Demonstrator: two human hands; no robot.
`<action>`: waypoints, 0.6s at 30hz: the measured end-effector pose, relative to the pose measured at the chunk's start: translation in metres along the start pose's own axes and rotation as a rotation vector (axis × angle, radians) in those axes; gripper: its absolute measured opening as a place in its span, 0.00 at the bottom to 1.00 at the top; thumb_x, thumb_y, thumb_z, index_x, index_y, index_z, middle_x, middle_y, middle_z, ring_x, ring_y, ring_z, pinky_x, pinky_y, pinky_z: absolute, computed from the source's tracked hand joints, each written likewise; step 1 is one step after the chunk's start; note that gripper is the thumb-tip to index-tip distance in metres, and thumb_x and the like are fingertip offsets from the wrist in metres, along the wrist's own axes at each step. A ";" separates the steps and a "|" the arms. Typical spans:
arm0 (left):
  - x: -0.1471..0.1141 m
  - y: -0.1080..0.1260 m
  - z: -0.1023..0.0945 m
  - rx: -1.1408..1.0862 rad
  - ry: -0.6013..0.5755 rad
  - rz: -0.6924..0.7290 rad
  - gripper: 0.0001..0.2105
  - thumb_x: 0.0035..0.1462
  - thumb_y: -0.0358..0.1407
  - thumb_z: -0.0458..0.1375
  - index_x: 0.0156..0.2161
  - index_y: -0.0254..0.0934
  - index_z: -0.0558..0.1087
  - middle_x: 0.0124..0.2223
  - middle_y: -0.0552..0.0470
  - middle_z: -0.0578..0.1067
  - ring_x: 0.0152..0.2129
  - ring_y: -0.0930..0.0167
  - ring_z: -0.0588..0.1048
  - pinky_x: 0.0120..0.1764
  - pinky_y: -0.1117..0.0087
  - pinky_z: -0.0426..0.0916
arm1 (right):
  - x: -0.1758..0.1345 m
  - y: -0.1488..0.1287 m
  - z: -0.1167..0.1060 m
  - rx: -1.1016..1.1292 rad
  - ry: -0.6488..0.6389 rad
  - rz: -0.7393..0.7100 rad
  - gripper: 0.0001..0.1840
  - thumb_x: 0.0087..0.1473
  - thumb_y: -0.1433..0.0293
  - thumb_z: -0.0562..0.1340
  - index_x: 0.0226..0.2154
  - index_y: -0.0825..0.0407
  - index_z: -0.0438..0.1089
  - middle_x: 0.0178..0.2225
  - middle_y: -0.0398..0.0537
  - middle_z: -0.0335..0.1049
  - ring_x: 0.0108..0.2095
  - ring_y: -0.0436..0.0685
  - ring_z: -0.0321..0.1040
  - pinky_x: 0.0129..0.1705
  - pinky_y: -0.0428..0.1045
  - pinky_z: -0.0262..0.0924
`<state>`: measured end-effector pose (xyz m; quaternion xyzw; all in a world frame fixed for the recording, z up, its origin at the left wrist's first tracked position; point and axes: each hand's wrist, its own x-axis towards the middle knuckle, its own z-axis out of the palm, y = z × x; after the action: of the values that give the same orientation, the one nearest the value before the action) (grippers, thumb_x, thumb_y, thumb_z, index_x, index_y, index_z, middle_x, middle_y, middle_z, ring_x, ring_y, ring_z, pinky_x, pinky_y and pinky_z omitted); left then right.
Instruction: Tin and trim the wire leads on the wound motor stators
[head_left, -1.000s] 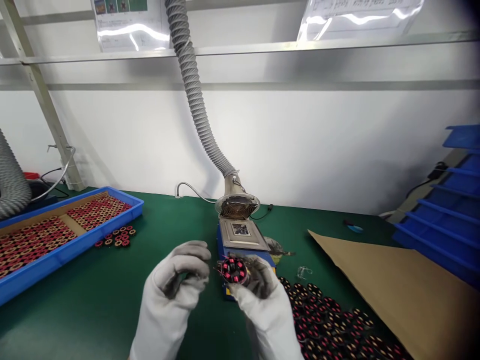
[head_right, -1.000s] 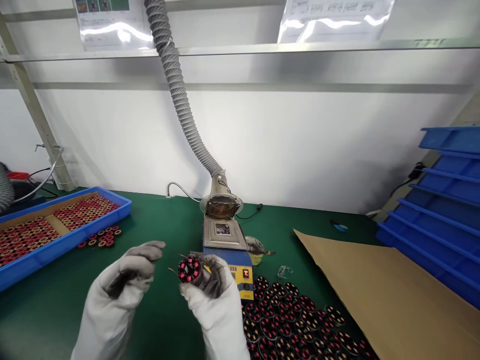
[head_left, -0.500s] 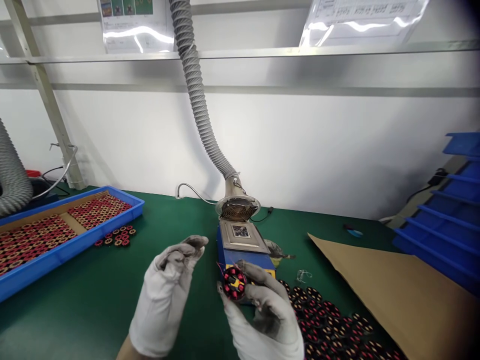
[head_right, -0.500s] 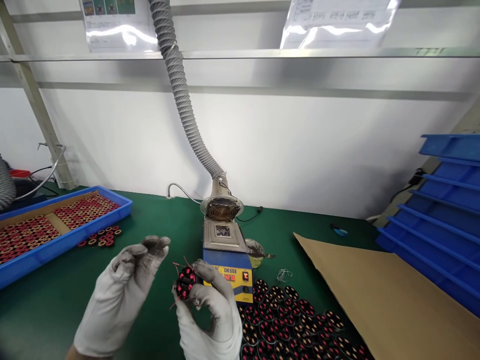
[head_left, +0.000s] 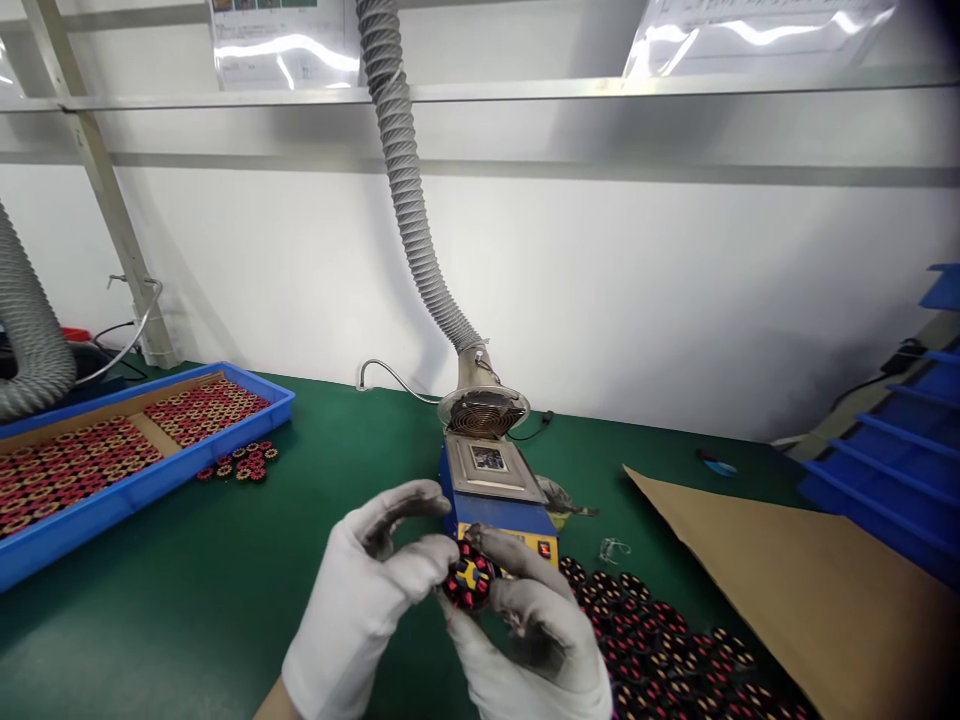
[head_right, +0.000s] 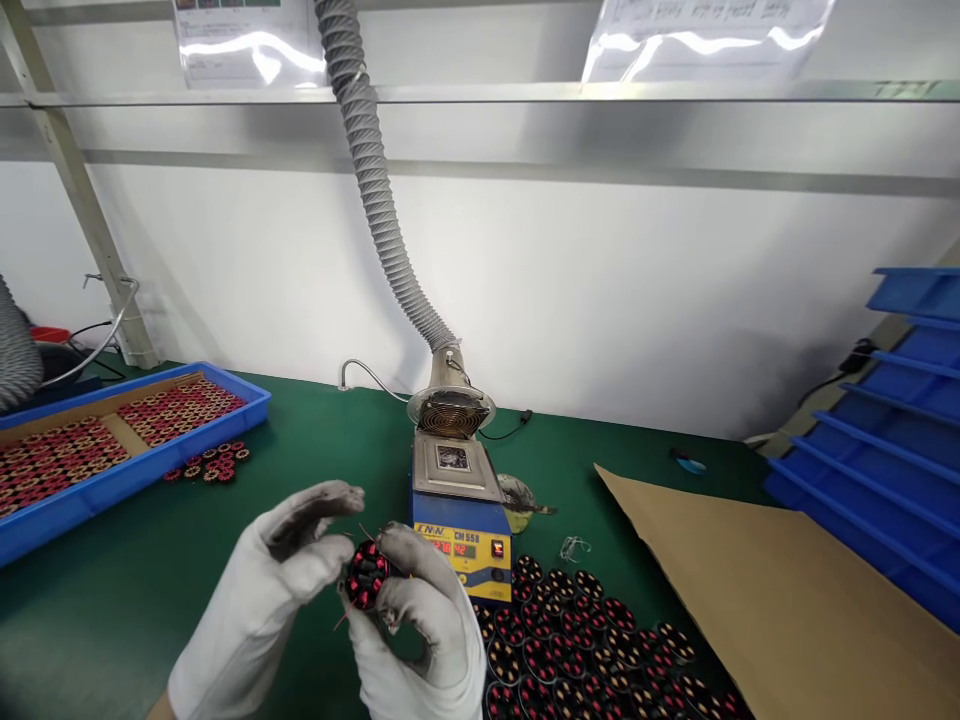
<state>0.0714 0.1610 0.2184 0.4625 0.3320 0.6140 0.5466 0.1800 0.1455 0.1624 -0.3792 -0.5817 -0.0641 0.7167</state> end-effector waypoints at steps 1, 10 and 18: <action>0.000 0.001 0.001 -0.011 -0.020 -0.051 0.10 0.43 0.26 0.61 0.34 0.38 0.75 0.33 0.52 0.77 0.29 0.73 0.73 0.32 0.82 0.68 | 0.000 -0.001 0.000 -0.001 -0.002 0.003 0.13 0.41 0.77 0.66 0.31 0.49 0.63 0.37 0.48 0.71 0.37 0.56 0.71 0.36 0.51 0.68; 0.007 0.000 -0.002 -0.135 0.066 -0.024 0.09 0.42 0.29 0.64 0.33 0.34 0.75 0.30 0.50 0.77 0.29 0.71 0.74 0.35 0.78 0.69 | -0.003 -0.003 0.002 0.047 -0.060 0.044 0.15 0.40 0.79 0.66 0.31 0.50 0.63 0.37 0.47 0.71 0.37 0.55 0.71 0.38 0.50 0.67; -0.022 -0.001 -0.051 0.163 0.367 0.183 0.09 0.46 0.36 0.65 0.35 0.43 0.74 0.38 0.54 0.76 0.36 0.69 0.74 0.37 0.79 0.69 | 0.013 -0.003 -0.007 0.234 -0.153 0.352 0.18 0.37 0.79 0.66 0.32 0.49 0.65 0.36 0.47 0.72 0.35 0.55 0.71 0.34 0.48 0.68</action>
<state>0.0233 0.1446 0.1949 0.4137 0.4313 0.7061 0.3797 0.1880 0.1433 0.1748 -0.3930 -0.5627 0.1590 0.7097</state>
